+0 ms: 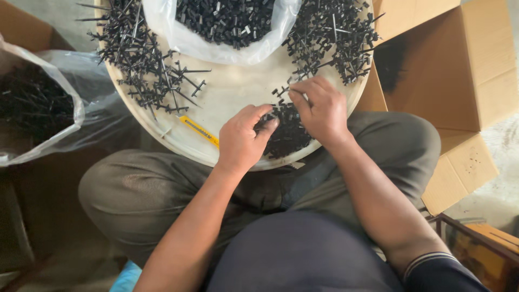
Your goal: The person sits cross-legged on the floor and repeatedly picks up small black plastic fastener heads and metal nails from a white tray. They insert the nail into the head to assemble the fastener and place the completed unit into a plastic bag. The process is repeated continuously throughout the clip.
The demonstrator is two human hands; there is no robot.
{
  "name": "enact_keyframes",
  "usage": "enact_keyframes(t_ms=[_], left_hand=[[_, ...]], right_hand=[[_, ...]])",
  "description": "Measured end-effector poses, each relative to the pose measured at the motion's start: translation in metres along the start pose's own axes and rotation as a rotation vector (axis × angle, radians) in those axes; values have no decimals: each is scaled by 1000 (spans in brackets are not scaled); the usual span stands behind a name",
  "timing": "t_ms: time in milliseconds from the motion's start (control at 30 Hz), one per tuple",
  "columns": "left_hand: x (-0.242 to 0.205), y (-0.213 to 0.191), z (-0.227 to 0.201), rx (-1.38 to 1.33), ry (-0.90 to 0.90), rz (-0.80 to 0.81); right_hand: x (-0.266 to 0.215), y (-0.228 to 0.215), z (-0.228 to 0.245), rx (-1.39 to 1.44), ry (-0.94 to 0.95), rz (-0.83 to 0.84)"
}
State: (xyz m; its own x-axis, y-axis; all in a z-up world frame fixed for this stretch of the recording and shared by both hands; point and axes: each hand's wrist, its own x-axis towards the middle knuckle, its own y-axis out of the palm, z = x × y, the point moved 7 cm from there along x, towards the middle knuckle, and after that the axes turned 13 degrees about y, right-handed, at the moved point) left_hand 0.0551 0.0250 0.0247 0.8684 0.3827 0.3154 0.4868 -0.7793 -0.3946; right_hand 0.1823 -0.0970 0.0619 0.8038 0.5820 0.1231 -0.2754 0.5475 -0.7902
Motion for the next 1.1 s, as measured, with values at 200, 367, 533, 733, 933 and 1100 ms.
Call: enact_keyframes(t_ms=[200, 367, 533, 733, 933, 1100], left_hand=[[0, 0, -6, 171, 49, 85], [1, 4, 5, 22, -32, -10], [3, 2, 20, -250, -217, -103], [8, 6, 4, -262, -47, 40], [14, -3, -16, -123, 138, 14], [16, -13, -14, -77, 70, -85]], right_hand=[[-33, 8, 33, 53, -233, 138], [-25, 4, -4, 258, 44, 160], [-17, 26, -48, 714, 513, 419], [-23, 34, -49, 617, 357, 553], [-24, 38, -70, 483, 653, 417], [-25, 49, -64, 1237, 860, 610]])
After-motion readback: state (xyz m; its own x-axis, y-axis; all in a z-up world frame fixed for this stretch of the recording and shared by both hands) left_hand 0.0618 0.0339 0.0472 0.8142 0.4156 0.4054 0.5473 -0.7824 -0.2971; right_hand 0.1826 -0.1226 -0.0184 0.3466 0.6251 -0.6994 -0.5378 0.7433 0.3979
